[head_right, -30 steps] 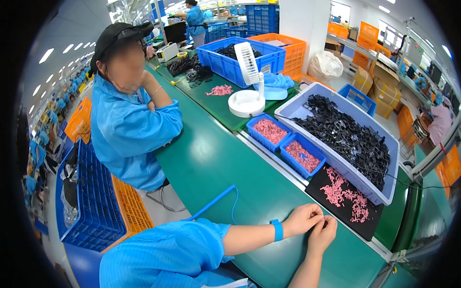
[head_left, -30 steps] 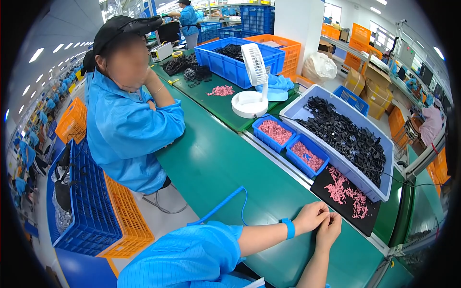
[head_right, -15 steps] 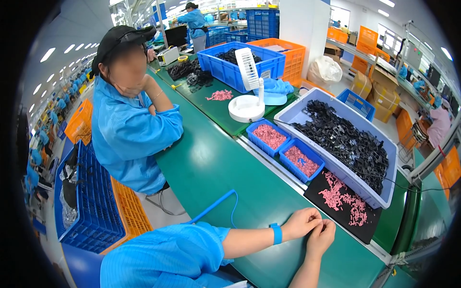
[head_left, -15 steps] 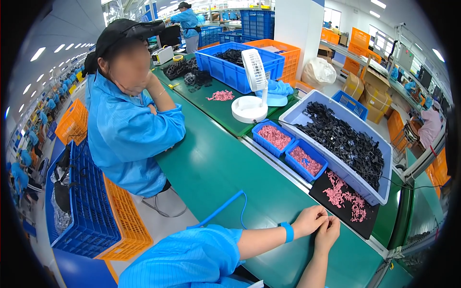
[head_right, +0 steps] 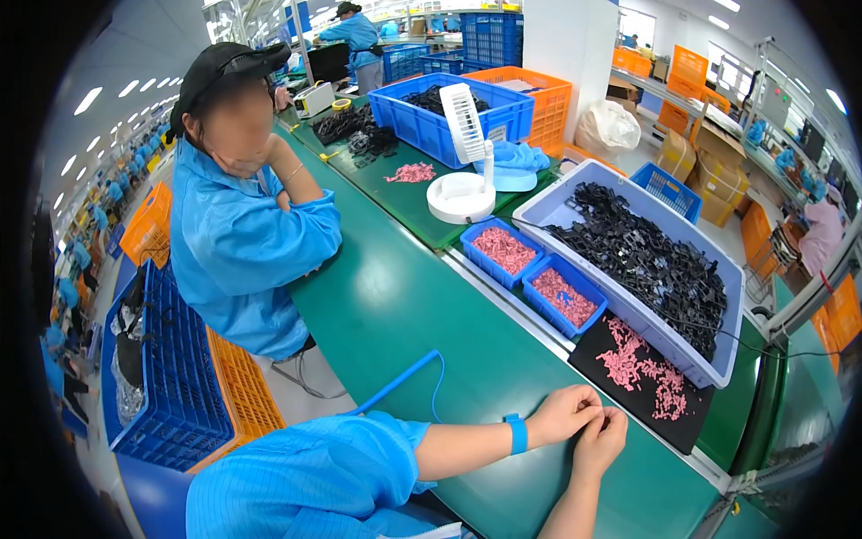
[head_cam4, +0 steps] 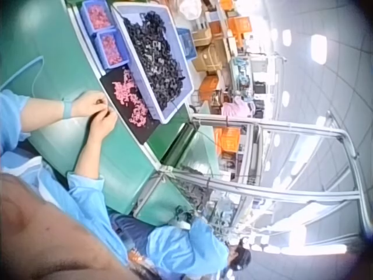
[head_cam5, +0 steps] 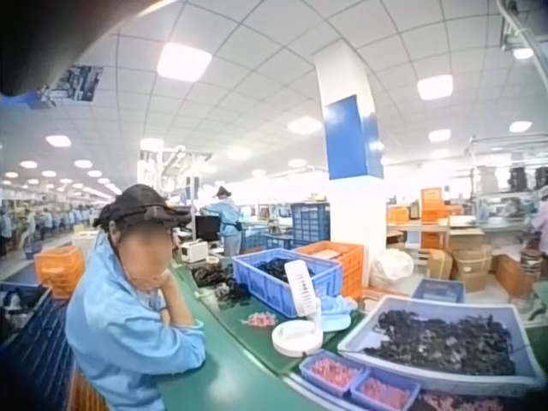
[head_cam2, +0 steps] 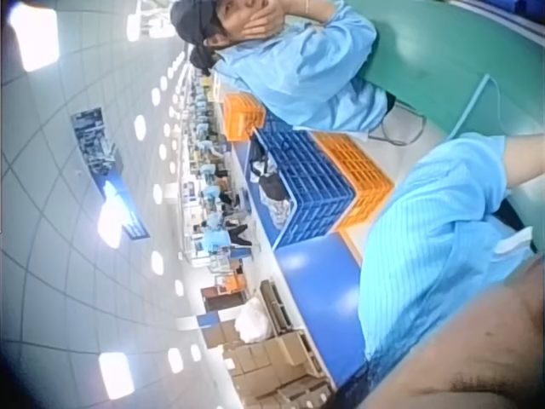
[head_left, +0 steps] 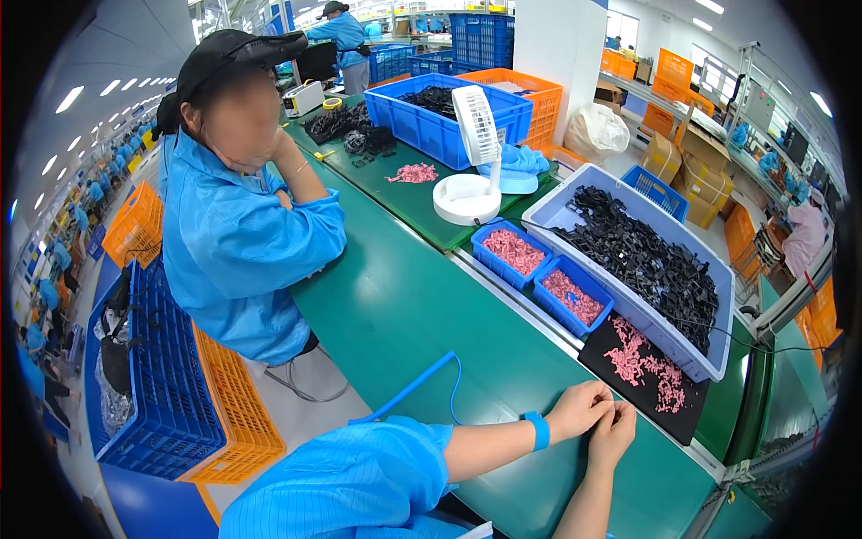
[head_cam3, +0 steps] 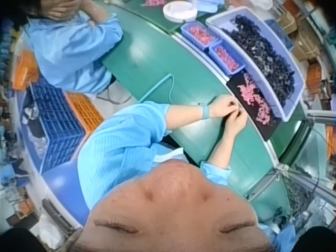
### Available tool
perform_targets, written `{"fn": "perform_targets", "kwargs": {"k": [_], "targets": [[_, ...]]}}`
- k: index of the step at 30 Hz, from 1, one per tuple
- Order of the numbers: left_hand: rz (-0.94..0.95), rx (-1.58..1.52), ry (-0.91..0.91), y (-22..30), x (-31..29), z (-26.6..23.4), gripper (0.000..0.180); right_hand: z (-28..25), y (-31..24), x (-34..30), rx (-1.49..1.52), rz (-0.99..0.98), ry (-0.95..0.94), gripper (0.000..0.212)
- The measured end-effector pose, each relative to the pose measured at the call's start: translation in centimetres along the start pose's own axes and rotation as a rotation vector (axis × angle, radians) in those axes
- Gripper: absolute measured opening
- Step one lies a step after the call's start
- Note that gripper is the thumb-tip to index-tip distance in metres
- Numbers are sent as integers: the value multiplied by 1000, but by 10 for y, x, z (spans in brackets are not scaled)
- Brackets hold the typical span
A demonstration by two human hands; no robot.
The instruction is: The person assembles electronic components onto printed circuit boards by hand, taking components from plastic trays and component bins and placing them onto the boards on a conveyor belt.
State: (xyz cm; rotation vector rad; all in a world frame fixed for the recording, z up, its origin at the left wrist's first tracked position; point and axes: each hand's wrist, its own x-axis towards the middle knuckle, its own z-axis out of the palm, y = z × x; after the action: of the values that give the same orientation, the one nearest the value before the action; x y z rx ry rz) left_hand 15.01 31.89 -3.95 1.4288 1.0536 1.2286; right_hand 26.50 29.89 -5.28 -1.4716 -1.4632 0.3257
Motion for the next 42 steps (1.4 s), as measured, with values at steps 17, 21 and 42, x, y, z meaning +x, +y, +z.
{"fn": "perform_targets", "kwargs": {"k": [17,21,42], "targets": [[-5,6,3,0,-6,1,11,-3,-2,-7,-16,11,5,7],[-17,1,3,0,-3,1,11,-3,-5,-4,-6,13,-2,7],[-2,6,13,-18,14,0,12,6,-4,9,-70,53,-5,12]]}}
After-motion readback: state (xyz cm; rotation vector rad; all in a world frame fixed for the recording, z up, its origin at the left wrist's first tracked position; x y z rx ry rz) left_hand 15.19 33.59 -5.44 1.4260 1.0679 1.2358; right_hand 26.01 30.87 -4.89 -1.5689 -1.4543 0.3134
